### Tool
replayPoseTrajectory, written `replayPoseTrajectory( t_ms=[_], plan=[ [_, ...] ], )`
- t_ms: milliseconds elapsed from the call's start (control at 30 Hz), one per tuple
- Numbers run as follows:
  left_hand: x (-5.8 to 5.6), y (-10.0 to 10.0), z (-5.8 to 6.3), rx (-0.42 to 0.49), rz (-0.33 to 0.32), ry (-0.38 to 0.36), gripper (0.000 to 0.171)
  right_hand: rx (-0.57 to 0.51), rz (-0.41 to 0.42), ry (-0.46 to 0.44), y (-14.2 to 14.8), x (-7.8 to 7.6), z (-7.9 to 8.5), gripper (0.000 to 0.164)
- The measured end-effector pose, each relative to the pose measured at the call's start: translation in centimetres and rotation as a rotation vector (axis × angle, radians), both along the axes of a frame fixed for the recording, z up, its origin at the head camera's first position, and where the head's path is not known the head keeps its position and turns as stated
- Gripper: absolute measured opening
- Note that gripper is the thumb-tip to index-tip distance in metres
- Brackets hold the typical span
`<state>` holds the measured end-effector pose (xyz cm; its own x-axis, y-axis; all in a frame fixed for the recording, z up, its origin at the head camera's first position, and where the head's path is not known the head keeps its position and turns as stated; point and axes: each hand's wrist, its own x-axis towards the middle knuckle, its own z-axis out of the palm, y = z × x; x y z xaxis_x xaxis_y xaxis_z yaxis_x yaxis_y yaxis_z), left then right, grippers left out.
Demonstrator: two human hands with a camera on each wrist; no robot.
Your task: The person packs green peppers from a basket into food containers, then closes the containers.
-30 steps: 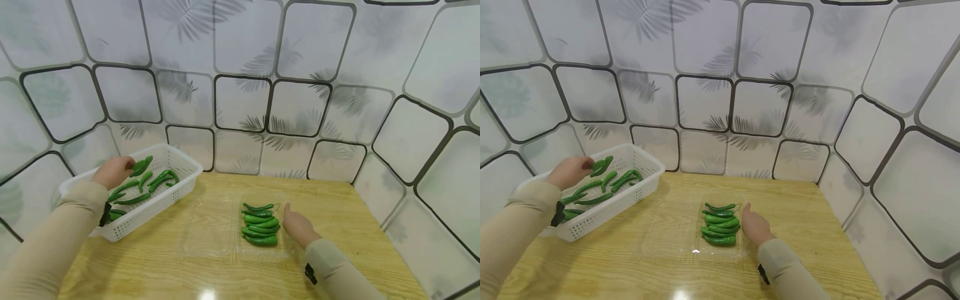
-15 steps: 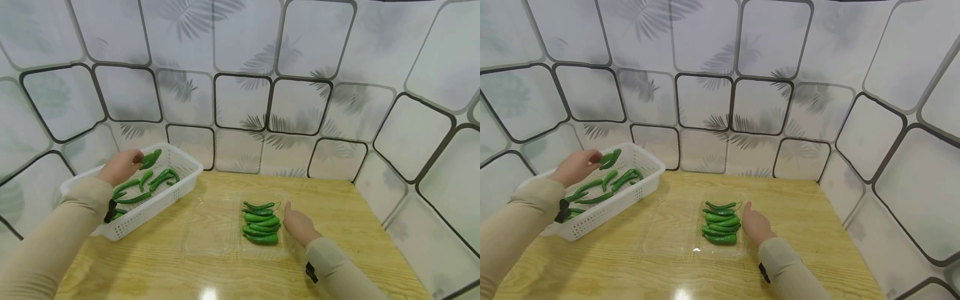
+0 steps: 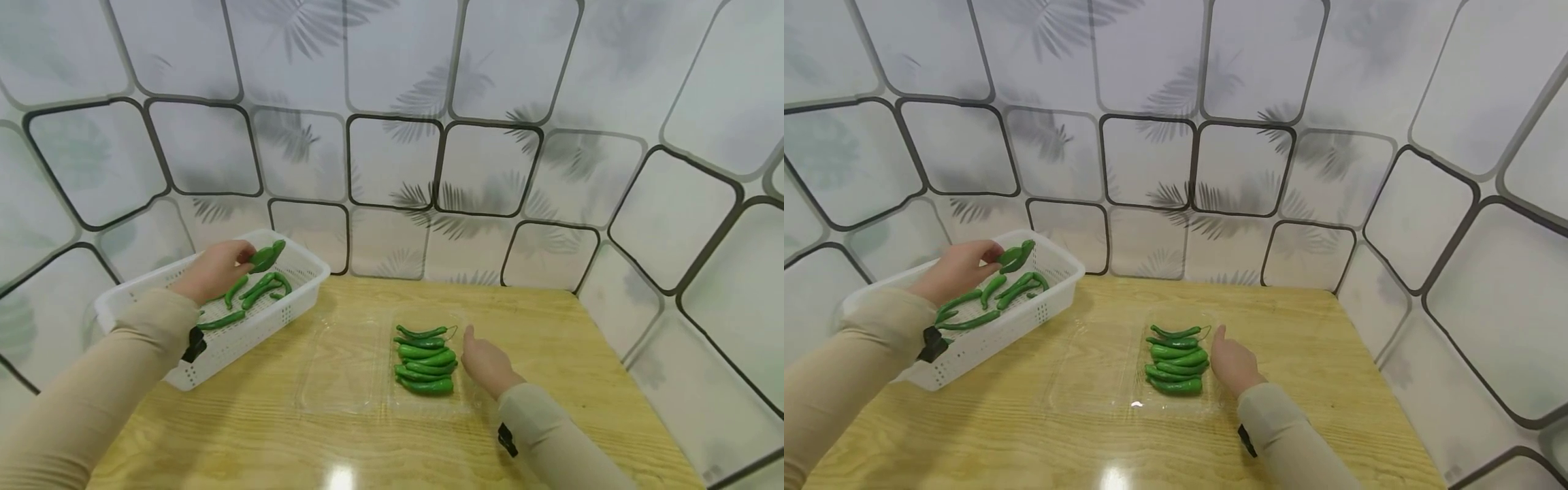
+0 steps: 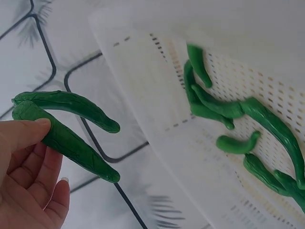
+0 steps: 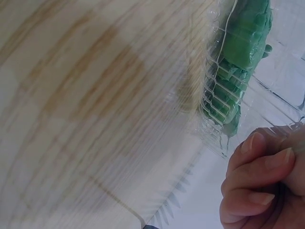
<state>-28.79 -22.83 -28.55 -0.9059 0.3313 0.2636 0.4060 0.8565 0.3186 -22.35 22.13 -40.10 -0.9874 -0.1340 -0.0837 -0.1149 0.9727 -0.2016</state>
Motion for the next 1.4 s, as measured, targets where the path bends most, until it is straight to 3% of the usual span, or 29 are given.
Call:
replayPoseTrajectory(
  t_ms=[567,700,900,1400],
  plan=[
    [1.1,5.4,-0.3,0.06,-0.12,-0.044,0.019,0.006,0.005,-0.005,-0.1,0.0,0.1,0.061],
    [1.5,6.5,-0.5,0.053,-0.154,-0.013,0.018,0.01,0.002,-0.011,-0.2,0.0,0.1,0.062],
    [2.2,8.4,-0.9,0.027,-0.253,0.054,0.015,0.015,0.003,0.001,-0.1,-0.1,0.0,0.06],
    [5.3,15.4,-1.7,0.008,-0.492,-0.069,0.015,0.013,-0.016,-0.006,-0.2,-0.4,-0.2,0.062]
  ],
)
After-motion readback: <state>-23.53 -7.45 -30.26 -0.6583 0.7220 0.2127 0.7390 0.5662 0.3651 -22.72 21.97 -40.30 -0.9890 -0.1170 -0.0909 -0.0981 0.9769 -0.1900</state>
